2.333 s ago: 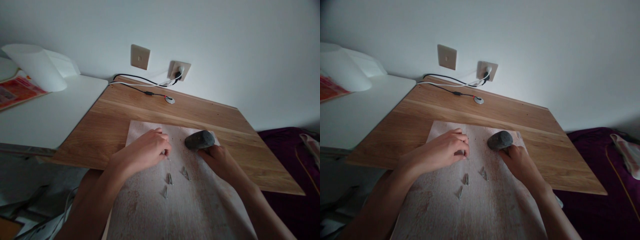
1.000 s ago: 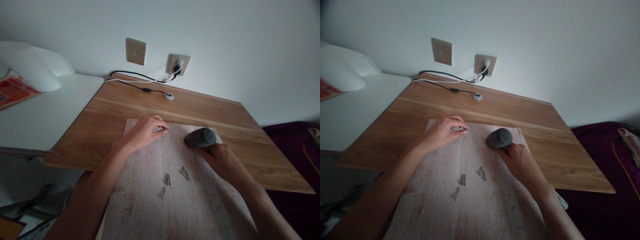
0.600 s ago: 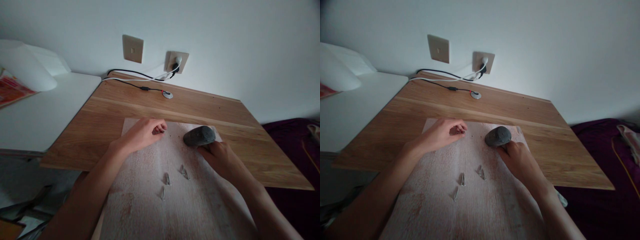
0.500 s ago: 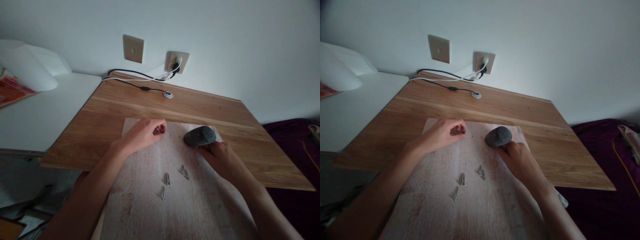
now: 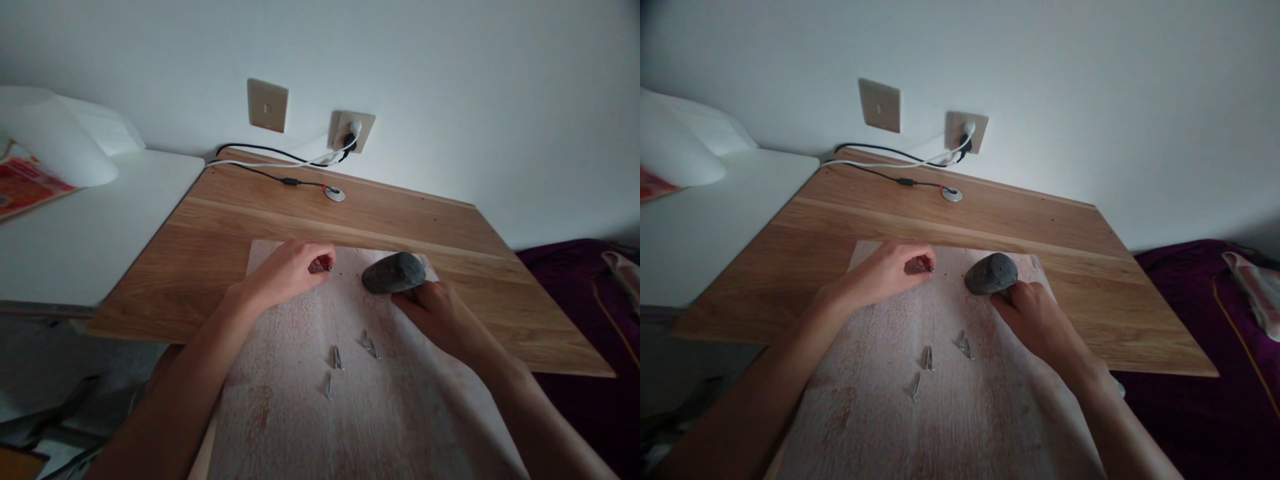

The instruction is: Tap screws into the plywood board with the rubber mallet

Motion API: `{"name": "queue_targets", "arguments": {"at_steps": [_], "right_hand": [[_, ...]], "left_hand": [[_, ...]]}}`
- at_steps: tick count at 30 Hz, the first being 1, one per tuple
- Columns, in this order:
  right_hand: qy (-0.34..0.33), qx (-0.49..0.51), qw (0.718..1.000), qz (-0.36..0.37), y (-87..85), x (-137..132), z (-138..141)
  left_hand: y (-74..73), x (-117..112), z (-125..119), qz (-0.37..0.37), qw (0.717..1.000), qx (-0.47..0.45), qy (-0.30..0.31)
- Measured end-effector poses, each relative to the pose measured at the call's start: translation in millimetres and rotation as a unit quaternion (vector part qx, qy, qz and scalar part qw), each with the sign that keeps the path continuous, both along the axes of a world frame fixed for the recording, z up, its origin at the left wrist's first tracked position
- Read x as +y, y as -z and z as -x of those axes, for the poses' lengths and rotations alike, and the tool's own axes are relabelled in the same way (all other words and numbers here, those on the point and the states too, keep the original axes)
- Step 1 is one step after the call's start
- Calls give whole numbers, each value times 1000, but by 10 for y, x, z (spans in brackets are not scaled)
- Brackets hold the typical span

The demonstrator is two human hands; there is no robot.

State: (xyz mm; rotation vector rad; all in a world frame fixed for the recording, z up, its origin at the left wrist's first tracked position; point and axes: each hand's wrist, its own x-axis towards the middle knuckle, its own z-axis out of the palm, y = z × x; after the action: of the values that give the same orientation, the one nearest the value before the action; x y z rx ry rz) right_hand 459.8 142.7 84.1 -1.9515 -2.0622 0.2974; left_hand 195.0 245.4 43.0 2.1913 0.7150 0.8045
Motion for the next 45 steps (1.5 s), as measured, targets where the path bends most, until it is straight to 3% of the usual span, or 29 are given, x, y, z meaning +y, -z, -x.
{"name": "queue_targets", "arguments": {"at_steps": [4,7,14,23,31,34,42,45], "right_hand": [[-48,10,998,-40,-218,79,222],[-74,-18,997,-29,-301,156,382],[-117,-57,991,-6,-149,240,407],[-105,-44,992,-45,-184,177,199],[-68,-49,996,-35,-239,216,405],[-89,-66,994,-23,-192,243,452],[-87,-59,994,-42,-110,198,256],[-80,-64,995,-13,-20,154,200]], "left_hand": [[1,-6,0,5,1000,4,-18],[-6,-18,2,16,1000,-3,-25],[7,-24,-6,13,999,8,-32],[-19,-27,0,15,999,18,-25],[18,-3,-7,18,1000,8,-25],[0,-13,-6,26,999,13,-24],[25,-11,-4,9,999,15,-28],[33,-7,-3,7,999,15,-28]]}}
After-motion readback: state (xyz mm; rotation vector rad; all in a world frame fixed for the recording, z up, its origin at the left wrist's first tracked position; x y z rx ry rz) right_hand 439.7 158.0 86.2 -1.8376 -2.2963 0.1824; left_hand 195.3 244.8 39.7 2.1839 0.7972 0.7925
